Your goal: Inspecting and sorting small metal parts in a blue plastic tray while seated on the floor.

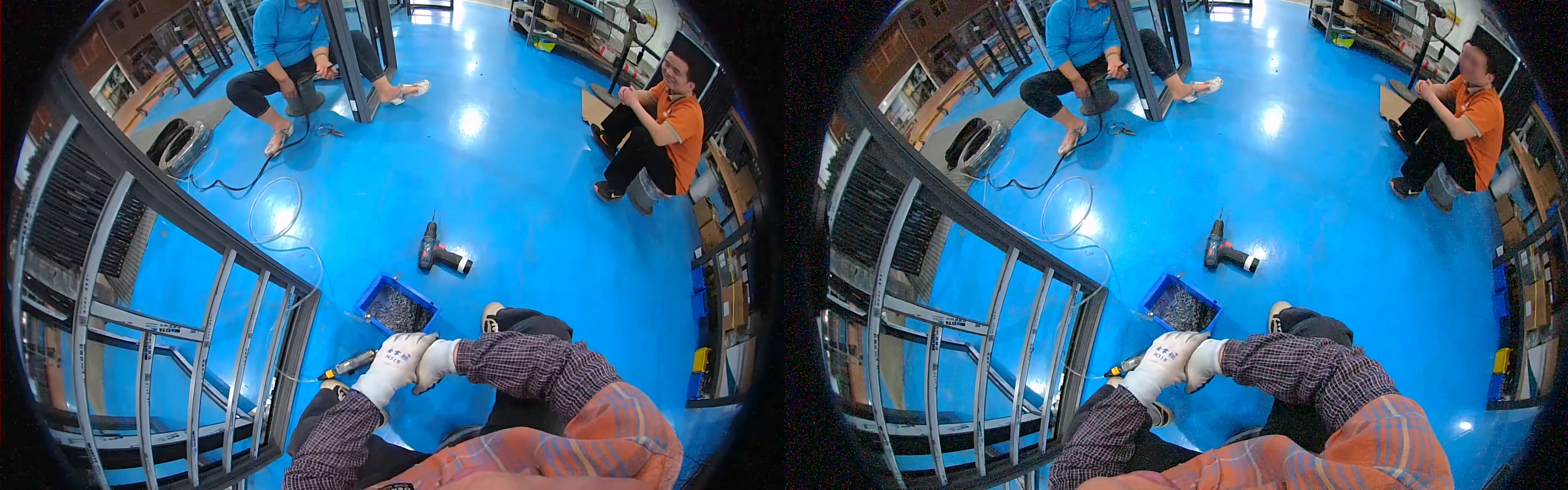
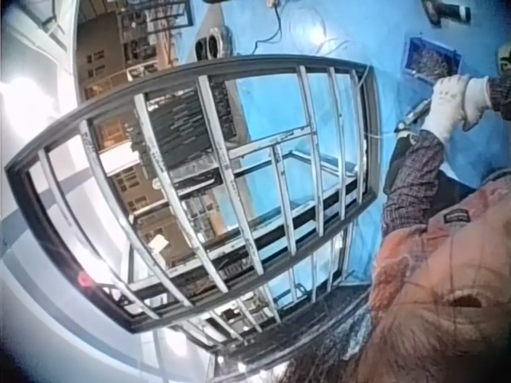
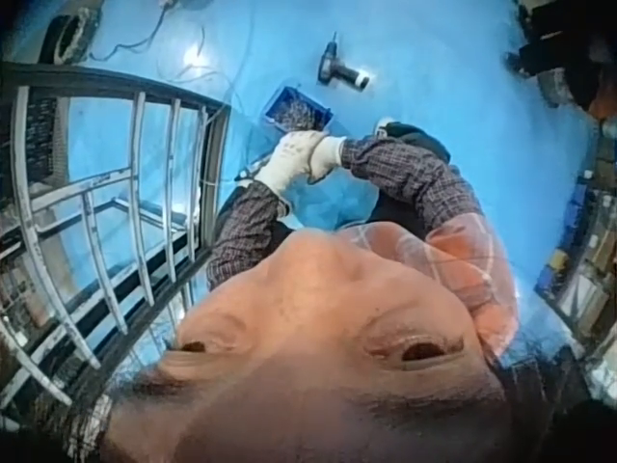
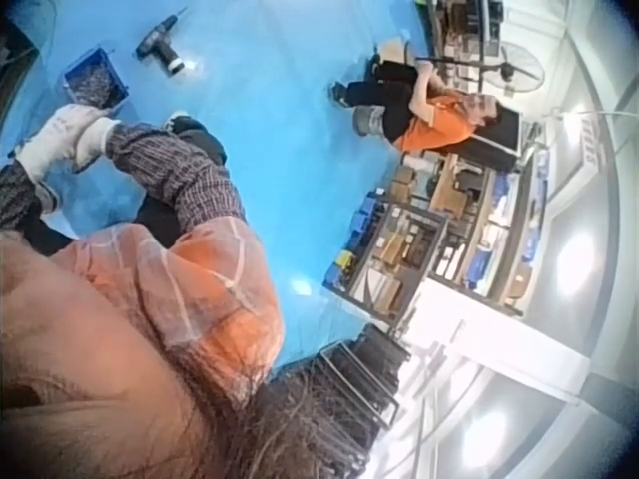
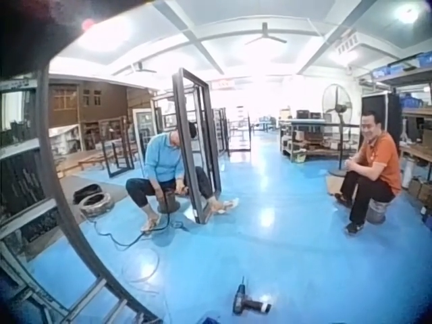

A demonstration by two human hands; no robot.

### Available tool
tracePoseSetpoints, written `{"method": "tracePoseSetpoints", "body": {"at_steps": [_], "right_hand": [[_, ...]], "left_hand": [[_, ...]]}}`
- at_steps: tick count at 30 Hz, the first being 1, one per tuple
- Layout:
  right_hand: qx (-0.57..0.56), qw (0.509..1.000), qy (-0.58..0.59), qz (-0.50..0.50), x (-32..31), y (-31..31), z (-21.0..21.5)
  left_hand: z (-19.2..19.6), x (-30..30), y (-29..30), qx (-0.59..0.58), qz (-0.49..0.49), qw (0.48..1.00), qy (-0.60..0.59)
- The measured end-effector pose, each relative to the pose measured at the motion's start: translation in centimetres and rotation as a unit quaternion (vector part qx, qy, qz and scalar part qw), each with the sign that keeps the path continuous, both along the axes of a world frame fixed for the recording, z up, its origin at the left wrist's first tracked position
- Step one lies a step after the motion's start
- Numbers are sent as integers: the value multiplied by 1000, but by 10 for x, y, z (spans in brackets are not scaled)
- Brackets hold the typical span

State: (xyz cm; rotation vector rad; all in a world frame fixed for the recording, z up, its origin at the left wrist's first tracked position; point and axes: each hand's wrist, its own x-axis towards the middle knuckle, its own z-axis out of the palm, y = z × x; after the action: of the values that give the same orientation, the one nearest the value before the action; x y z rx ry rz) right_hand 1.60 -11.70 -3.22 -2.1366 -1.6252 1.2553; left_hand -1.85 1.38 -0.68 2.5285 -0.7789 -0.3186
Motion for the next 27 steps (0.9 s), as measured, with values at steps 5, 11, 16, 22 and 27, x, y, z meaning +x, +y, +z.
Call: {"method": "tracePoseSetpoints", "body": {"at_steps": [5,11,16,22,27], "right_hand": [[-66,997,32,0,0,2,-12],[-60,998,24,8,2,4,14],[-49,999,17,5,2,1,13],[27,999,3,-16,-3,-2,-14],[33,999,-4,-12,-2,-1,-4]], "left_hand": [[0,1,-2,-7,0,1000,-3],[-3,-2,1,-17,6,1000,-1],[-2,-2,-1,-9,5,1000,-6],[-4,-1,-1,0,-1,1000,-3],[-7,-1,1,-13,-3,1000,0]]}}
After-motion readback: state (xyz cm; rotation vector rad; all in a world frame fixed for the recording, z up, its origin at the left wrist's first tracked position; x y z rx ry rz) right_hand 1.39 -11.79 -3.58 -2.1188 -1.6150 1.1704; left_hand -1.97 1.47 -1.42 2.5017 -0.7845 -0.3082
